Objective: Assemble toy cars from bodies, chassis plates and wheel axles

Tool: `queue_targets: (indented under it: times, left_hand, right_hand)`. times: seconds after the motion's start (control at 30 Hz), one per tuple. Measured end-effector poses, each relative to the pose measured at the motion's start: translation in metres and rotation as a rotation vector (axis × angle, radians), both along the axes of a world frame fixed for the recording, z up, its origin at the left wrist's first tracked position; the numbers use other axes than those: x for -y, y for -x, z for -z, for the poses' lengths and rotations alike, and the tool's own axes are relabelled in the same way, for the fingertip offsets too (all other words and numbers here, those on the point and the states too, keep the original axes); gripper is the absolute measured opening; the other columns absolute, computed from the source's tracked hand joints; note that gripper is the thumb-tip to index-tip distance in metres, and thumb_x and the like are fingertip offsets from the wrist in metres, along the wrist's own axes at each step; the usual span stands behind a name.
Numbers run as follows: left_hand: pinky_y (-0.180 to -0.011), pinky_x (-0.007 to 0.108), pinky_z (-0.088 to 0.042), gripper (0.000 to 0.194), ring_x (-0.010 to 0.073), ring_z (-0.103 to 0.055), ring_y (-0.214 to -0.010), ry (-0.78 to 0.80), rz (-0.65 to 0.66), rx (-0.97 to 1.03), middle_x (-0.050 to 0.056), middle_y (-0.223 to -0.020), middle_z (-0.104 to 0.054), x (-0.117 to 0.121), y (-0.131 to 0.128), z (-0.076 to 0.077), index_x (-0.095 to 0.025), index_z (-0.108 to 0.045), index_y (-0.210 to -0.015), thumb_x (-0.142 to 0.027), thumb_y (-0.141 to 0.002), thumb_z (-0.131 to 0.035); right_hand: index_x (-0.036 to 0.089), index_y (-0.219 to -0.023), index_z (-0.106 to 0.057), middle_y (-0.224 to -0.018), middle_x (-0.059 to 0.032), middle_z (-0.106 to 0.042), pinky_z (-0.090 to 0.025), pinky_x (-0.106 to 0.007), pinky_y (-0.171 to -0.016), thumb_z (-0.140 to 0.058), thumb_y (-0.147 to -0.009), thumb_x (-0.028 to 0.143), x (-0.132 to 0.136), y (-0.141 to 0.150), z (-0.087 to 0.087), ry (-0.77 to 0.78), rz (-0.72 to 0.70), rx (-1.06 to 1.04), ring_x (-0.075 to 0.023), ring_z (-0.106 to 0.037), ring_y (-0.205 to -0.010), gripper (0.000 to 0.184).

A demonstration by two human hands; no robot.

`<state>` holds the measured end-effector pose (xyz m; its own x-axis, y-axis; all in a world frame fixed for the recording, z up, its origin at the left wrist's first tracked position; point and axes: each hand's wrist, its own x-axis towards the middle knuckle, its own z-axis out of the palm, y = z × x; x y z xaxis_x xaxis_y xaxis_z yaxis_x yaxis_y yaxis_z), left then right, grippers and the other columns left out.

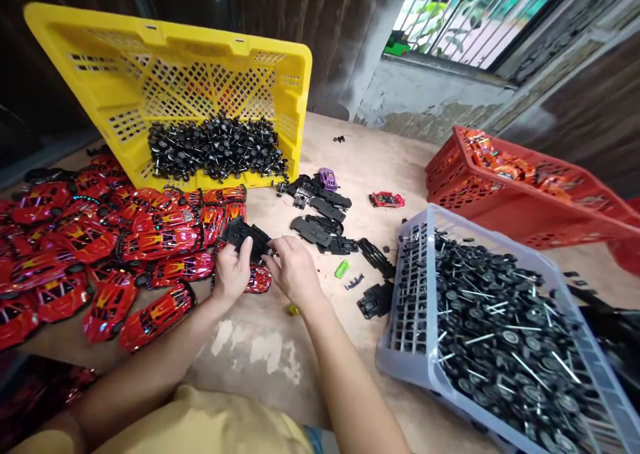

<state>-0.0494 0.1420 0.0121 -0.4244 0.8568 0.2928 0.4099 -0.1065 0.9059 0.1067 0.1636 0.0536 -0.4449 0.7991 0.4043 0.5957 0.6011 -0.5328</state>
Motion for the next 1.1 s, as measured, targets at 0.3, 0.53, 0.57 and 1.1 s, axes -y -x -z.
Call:
queue_targets:
  times: [0.3,0.53,0.57,1.1]
  left_hand:
    - [-0.064,0.028,-0.049,0.042,0.0201,-0.067,-0.067,0.036,0.027,-0.006,0.011,-0.071,-0.071,0.013,-0.006,-0.012,-0.015,-0.066,-0.072,-0.046,-0.093,-0.048]
    - [-0.061,0.025,-0.049,0.040,0.0170,-0.064,-0.062,0.043,0.105,0.227,0.006,-0.068,-0.071,0.010,-0.008,-0.009,-0.014,-0.069,-0.071,-0.051,-0.085,-0.061]
    - [-0.060,0.025,-0.048,0.041,0.0164,-0.063,-0.061,0.049,0.107,0.215,0.005,-0.067,-0.070,0.010,-0.008,-0.010,-0.014,-0.068,-0.070,-0.051,-0.086,-0.061]
    - [-0.072,0.026,-0.052,0.033,0.0183,-0.067,-0.075,0.057,0.189,0.358,0.006,-0.079,-0.073,0.012,-0.006,-0.003,-0.012,-0.073,-0.084,-0.045,-0.080,-0.071]
  right_hand:
    - [0.018,-0.109,-0.066,-0.092,-0.0096,-0.065,-0.050,-0.036,-0.076,-0.059,-0.095,0.026,0.012,0.000,0.018,-0.174,0.005,-0.031,-0.0227,-0.058,-0.086,0.018]
    - [0.017,-0.103,-0.063,-0.090,-0.0080,-0.067,-0.048,-0.035,-0.074,-0.064,-0.092,0.022,0.019,0.002,0.014,-0.219,0.036,-0.233,-0.0214,-0.059,-0.083,0.012]
    - [0.018,-0.102,-0.063,-0.090,-0.0076,-0.067,-0.048,-0.035,-0.074,-0.064,-0.092,0.021,0.020,0.003,0.014,-0.233,0.042,-0.261,-0.0208,-0.059,-0.082,0.011]
    - [0.019,-0.103,-0.064,-0.090,-0.0073,-0.061,-0.046,-0.035,-0.076,-0.063,-0.093,0.023,0.022,0.004,0.023,-0.243,0.085,-0.319,-0.0205,-0.056,-0.086,0.011]
